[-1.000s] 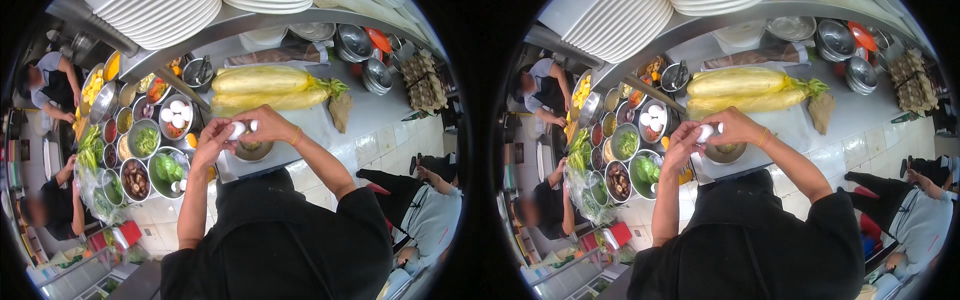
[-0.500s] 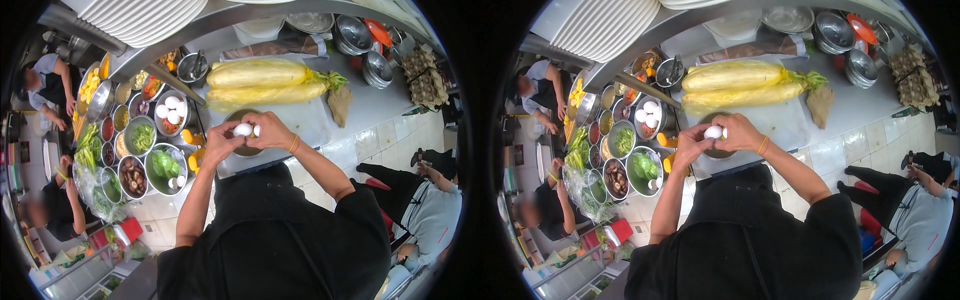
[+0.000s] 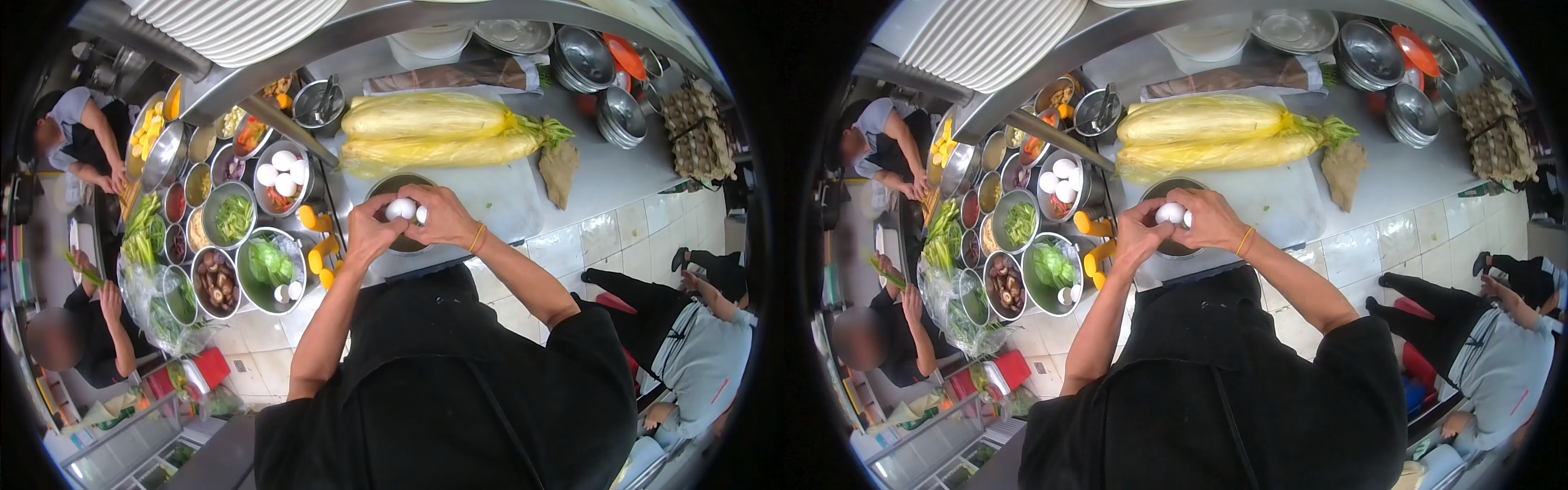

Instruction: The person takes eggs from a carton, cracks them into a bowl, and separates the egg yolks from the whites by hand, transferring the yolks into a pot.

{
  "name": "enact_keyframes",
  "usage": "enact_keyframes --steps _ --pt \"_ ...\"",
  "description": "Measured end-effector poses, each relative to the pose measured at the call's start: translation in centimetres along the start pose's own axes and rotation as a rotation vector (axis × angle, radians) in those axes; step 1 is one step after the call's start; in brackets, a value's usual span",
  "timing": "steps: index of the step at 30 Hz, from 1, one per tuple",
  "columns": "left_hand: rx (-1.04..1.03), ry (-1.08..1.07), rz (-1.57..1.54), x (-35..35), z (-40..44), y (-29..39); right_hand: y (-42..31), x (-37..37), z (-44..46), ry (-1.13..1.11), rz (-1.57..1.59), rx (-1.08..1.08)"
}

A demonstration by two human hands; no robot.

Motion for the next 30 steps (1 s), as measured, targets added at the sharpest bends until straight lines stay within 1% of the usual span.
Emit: enact_keyframes --steps 5,8,11,14,17,20,23,26,29,30 --pt "-0.047 0.015 0.053 0.0 0.1 0.4 0.1 -0.1 -0.1 0.021 -0.034 -0.005" --pt "-0.108 0.021 0.090 0.2 0.3 0.3 0.8 0.0 -0.2 0.009 -0.010 -0.052" --pt "-0.258 -0.023 0.279 0.4 0.1 3.5 0.4 0.4 -0.2 -0.049 -0.087 -0.073" --pt "-0.419 0.043 0.553 0.6 -0.9 5.3 0.0 1.4 -0.2 -0.078 -0.225 -0.046" --pt "-0.599 0.038 0.701 0.3 -1.4 7.3 -0.9 2.8 -0.1 -0.031 -0.370 -0.083" --pt "-0.528 0.049 0.679 0.7 -1.2 6.3 -0.1 3.7 0.1 0.049 -0.342 -0.220" --pt "-0.282 0.064 0.330 2.1 -0.6 4.8 2.1 3.9 0.1 0.122 -0.021 -0.347" --pt "0.185 0.070 -0.310 2.4 -1.3 1.0 3.6 2.1 0.4 0.064 0.422 -0.530" --pt "0.230 0.238 -0.723 4.9 -3.1 1.4 -0.2 0.2 1.3 -0.011 0.586 -0.595" --pt "0.200 0.302 -0.784 6.6 -3.9 1.7 -1.4 -1.0 1.8 -0.075 0.626 -0.560"
Point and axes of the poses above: each hand's wrist, its own z-axis towards the middle knuckle, its own x-axis out of the back of the hand, y = z × x, the point moved 7 cm from there along z, towards the middle knuckle, and after that the axes turned 13 degrees about -x, right-handed, at the moved point
